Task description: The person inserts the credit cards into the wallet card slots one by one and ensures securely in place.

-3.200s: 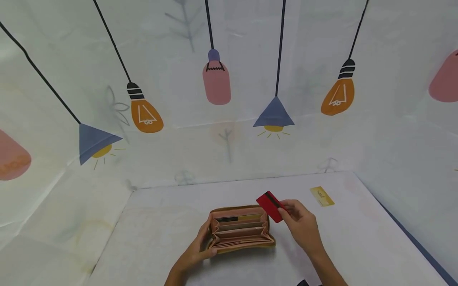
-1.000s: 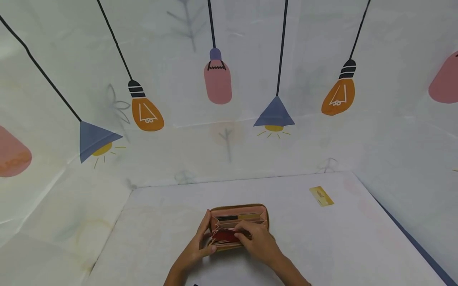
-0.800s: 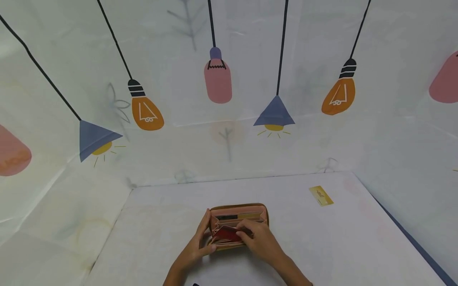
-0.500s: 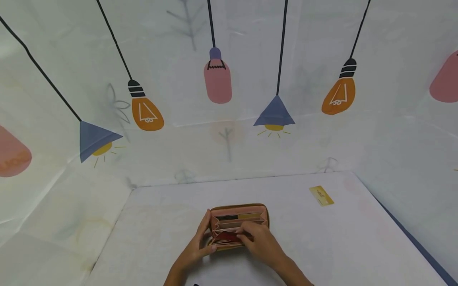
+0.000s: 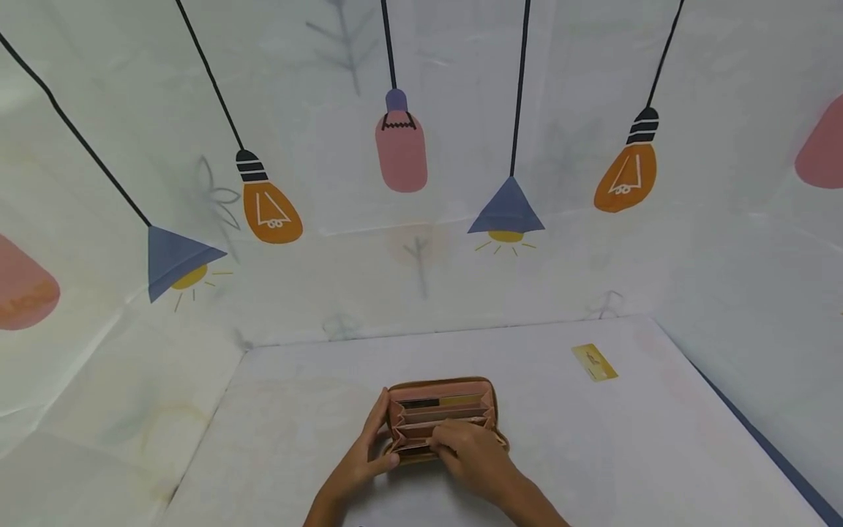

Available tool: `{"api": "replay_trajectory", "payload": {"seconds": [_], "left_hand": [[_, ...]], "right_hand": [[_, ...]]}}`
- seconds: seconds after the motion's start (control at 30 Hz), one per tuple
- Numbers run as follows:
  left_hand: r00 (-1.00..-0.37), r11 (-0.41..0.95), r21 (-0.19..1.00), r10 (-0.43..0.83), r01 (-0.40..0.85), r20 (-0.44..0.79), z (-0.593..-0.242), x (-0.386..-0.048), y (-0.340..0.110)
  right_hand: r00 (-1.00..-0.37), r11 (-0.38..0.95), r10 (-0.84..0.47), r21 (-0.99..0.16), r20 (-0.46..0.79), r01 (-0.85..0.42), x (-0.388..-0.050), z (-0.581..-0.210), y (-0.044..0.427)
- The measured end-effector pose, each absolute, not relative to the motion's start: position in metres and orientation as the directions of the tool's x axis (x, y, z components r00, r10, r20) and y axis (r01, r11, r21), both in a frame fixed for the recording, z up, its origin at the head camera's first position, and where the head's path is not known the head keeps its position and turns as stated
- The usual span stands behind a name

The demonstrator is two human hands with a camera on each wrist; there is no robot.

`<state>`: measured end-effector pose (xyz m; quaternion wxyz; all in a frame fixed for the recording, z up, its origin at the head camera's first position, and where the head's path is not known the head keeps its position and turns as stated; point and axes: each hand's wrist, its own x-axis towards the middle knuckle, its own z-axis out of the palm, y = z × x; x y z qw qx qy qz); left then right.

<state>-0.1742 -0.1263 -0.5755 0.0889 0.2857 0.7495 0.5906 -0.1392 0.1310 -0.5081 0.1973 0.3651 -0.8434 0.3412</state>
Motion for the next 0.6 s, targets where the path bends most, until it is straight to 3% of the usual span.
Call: {"api": "replay_trajectory", "payload": {"seconds": [0.6], "left_hand": [[-0.815, 0.136, 0.93, 0.536, 0.343, 0.222, -0.5761, -0.174, -0.1268]], "right_hand": [[-0.652, 0.641, -0.533, -0.246, 0.539, -0.727, -0.1389, -0.5029, 0.1226]]}}
